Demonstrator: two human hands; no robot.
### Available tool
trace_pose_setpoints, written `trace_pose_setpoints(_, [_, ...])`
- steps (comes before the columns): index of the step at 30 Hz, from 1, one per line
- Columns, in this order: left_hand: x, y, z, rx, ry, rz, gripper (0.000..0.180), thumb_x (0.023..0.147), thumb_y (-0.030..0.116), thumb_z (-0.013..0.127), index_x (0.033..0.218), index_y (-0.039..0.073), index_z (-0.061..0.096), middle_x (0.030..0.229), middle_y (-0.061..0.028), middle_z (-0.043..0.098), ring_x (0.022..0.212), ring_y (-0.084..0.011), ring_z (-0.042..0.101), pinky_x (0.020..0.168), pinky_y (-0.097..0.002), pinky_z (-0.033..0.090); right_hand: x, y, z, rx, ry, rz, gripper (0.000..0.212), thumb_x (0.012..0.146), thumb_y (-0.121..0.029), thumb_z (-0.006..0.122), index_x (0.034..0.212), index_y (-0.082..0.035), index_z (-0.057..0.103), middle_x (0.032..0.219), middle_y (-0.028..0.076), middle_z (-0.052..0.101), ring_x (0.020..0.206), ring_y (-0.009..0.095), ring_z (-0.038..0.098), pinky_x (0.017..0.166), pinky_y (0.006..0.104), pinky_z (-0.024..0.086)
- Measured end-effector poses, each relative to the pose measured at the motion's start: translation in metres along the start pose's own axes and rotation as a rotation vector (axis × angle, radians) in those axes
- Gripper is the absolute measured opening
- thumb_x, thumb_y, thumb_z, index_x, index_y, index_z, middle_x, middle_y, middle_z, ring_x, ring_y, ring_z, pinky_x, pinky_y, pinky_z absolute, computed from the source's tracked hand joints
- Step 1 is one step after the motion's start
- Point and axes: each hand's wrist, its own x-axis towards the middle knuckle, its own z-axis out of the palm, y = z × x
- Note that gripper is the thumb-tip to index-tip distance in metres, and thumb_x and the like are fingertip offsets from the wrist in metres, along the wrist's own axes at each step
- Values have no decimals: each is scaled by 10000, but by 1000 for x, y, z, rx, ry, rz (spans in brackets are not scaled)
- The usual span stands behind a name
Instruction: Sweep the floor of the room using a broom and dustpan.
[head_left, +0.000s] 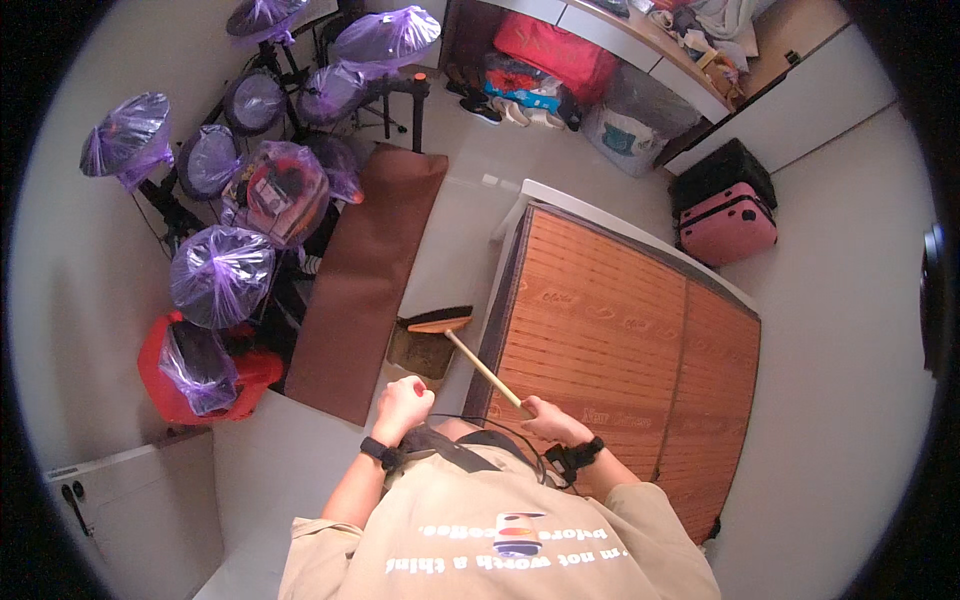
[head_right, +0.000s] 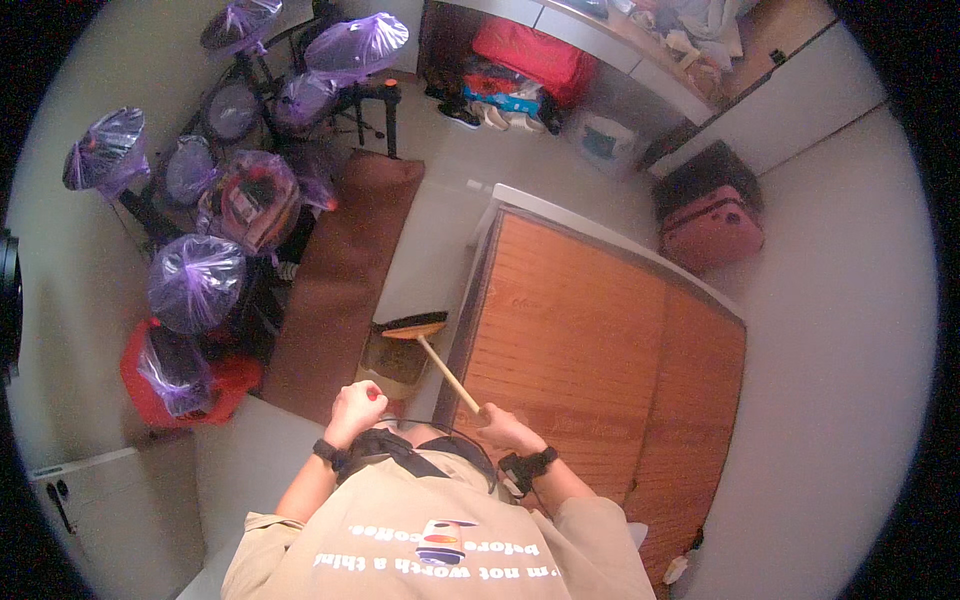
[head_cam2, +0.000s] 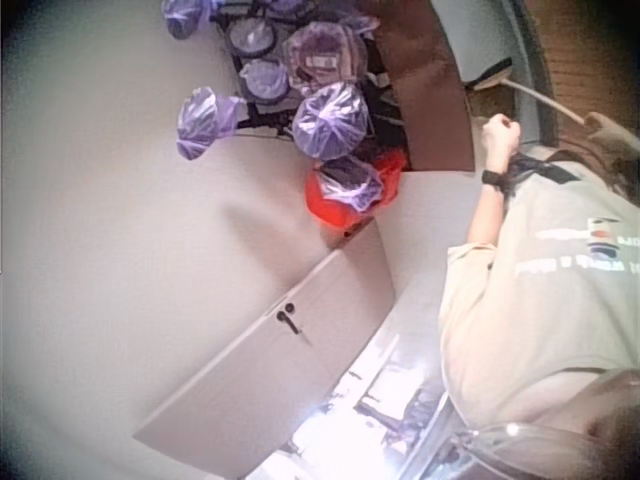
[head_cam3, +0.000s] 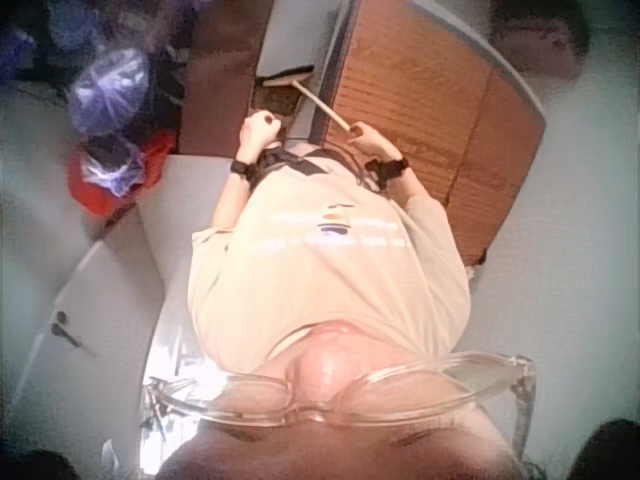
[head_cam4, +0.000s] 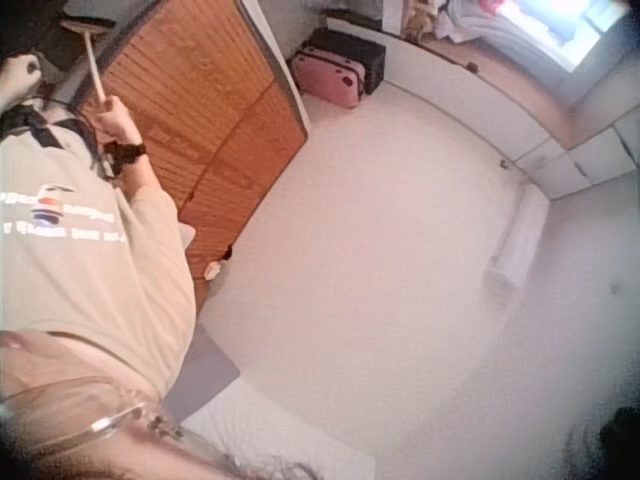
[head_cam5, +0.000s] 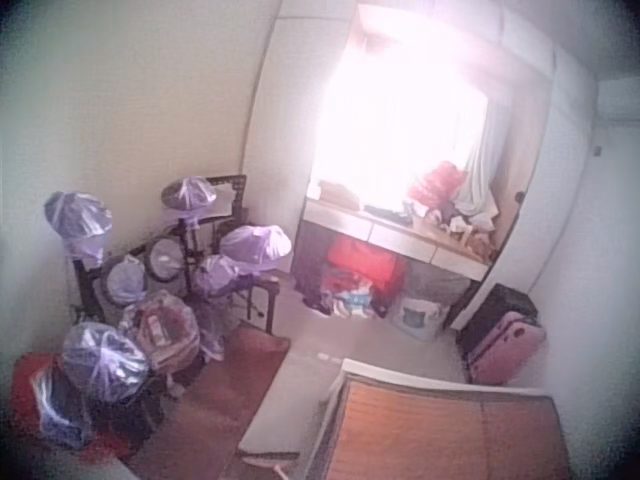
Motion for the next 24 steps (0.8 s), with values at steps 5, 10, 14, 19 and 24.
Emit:
trace_pose_setpoints(5, [-2, -13, 5, -25, 17, -8, 227, 672, 269, 540, 777, 92, 636, 803, -136, 630, 793, -308, 601, 704, -386, 481, -23, -7, -7, 279, 101, 48, 438, 748, -147, 605, 1125, 30, 469, 689, 57, 546, 512, 104, 489, 421, 243, 388])
trace_pose_setpoints(10, [-4, -13, 7, -26, 2, -12, 216, 671, 270, 543, 769, 100, 633, 797, -125, 632, 782, -302, 603, 690, -383, 481, 23, -14, -7, 138, 267, -69, 421, 773, -106, 608, 1142, 17, 445, 747, 75, 578, 529, 103, 522, 412, 236, 394])
trace_pose_setpoints(14, [-6, -11, 7, -12, -1, -5, 218, 673, 281, 548, 771, 104, 631, 797, -124, 632, 778, -296, 604, 685, -381, 480, 101, -19, -8, 31, 457, -185, 407, 746, -130, 605, 1119, -35, 476, 775, 68, 581, 546, 124, 535, 427, 266, 429])
trace_pose_setpoints(19, [-7, -15, 10, -41, -55, 42, 240, 684, 294, 543, 800, 100, 623, 816, -134, 629, 789, -306, 600, 695, -381, 477, 152, -15, -14, 33, 520, -59, 345, 725, -147, 538, 1050, -32, 531, 911, 192, 603, 860, 300, 591, 734, 360, 462])
trace_pose_setpoints(24, [-8, -11, 12, -15, -86, 66, 268, 708, 282, 514, 845, 85, 635, 846, -154, 629, 835, -310, 601, 744, -394, 470, 153, -10, 4, 81, 502, 82, 325, 749, -158, 498, 1041, -17, 516, 965, 222, 588, 926, 347, 568, 763, 396, 453])
